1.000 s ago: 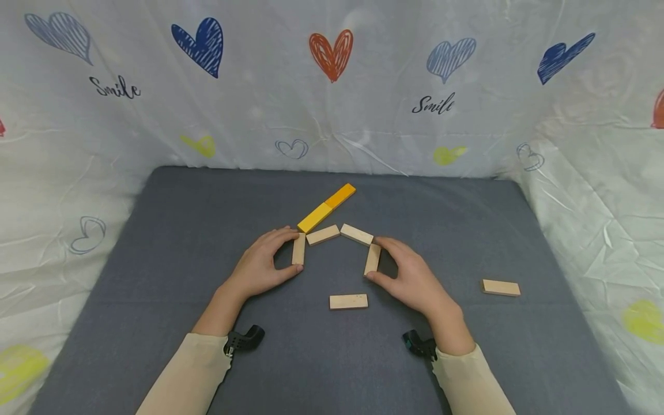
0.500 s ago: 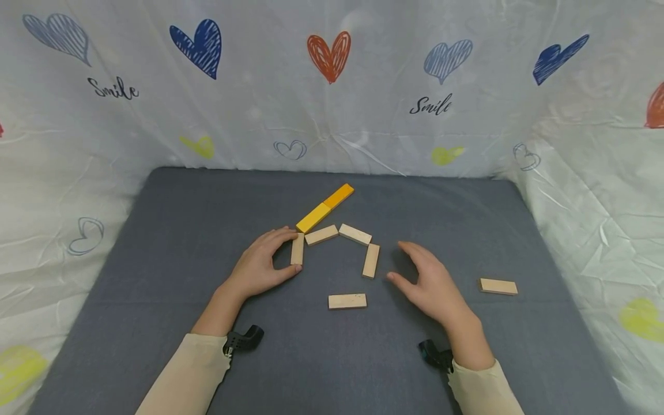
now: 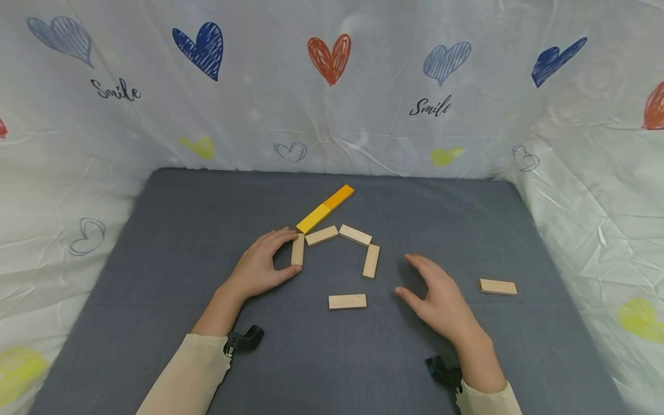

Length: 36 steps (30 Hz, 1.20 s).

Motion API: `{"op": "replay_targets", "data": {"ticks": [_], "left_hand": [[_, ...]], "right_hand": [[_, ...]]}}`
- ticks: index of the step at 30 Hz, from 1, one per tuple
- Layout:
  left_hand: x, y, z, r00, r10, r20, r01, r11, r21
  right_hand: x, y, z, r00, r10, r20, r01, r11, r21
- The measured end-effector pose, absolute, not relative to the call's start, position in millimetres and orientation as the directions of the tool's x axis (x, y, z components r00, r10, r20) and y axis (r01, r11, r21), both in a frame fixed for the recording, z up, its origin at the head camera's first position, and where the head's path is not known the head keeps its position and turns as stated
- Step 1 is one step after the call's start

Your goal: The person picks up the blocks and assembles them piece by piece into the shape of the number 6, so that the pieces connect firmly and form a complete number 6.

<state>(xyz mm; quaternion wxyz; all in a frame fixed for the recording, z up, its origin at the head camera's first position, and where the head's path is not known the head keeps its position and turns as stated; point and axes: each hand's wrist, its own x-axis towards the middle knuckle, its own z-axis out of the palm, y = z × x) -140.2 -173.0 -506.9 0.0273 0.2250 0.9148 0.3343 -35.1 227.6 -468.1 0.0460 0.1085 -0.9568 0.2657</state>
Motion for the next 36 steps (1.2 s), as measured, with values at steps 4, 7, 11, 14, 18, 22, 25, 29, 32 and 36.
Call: {"op": "replay_targets", "data": {"ticks": [4, 7, 11, 14, 18, 22, 25, 29, 32, 36], "left_hand": [[-140, -172, -505, -0.895, 0.434, 0.102, 0.398, 0.672, 0.625], [-140, -171, -504, -0.896, 0.433, 0.099, 0.394, 0.672, 0.627], [-140, -171, -504, -0.896, 0.433, 0.095, 0.393, 0.675, 0.625], [-140, -171, -505, -0.895, 0.435, 0.098, 0.396, 0.674, 0.623], [-141, -171, -505, -0.896, 0.433, 0.098, 0.394, 0.674, 0.625], [-141, -172, -506, -0.899, 0.428, 0.091, 0.387, 0.682, 0.62], [-141, -173, -508, -0.899, 0.428, 0.089, 0.387, 0.685, 0.618], [-141, -174, -507, -0.898, 0.431, 0.089, 0.388, 0.679, 0.623], [-141, -174, -507, -0.899, 0.429, 0.086, 0.385, 0.68, 0.624], [-141, -174, -506, -0.899, 0.43, 0.084, 0.385, 0.682, 0.622]], "right_hand": [[-26, 228, -469, -0.972, -0.176, 0.156, -0.232, 0.831, -0.505], [-21, 227, -470, -0.97, -0.176, 0.17, -0.24, 0.821, -0.518], [-16, 224, -474, -0.963, -0.187, 0.196, -0.264, 0.804, -0.533], [-11, 218, -478, -0.957, -0.205, 0.206, -0.286, 0.786, -0.548], [-4, 207, -479, -0.949, -0.236, 0.207, -0.313, 0.757, -0.574], [-3, 196, -479, -0.943, -0.27, 0.193, -0.332, 0.742, -0.582], [-3, 191, -479, -0.941, -0.288, 0.177, -0.336, 0.739, -0.584], [-4, 188, -479, -0.939, -0.302, 0.166, -0.341, 0.737, -0.584], [-6, 186, -481, -0.931, -0.323, 0.169, -0.359, 0.729, -0.582], [-10, 182, -483, -0.916, -0.357, 0.183, -0.394, 0.714, -0.579]]}}
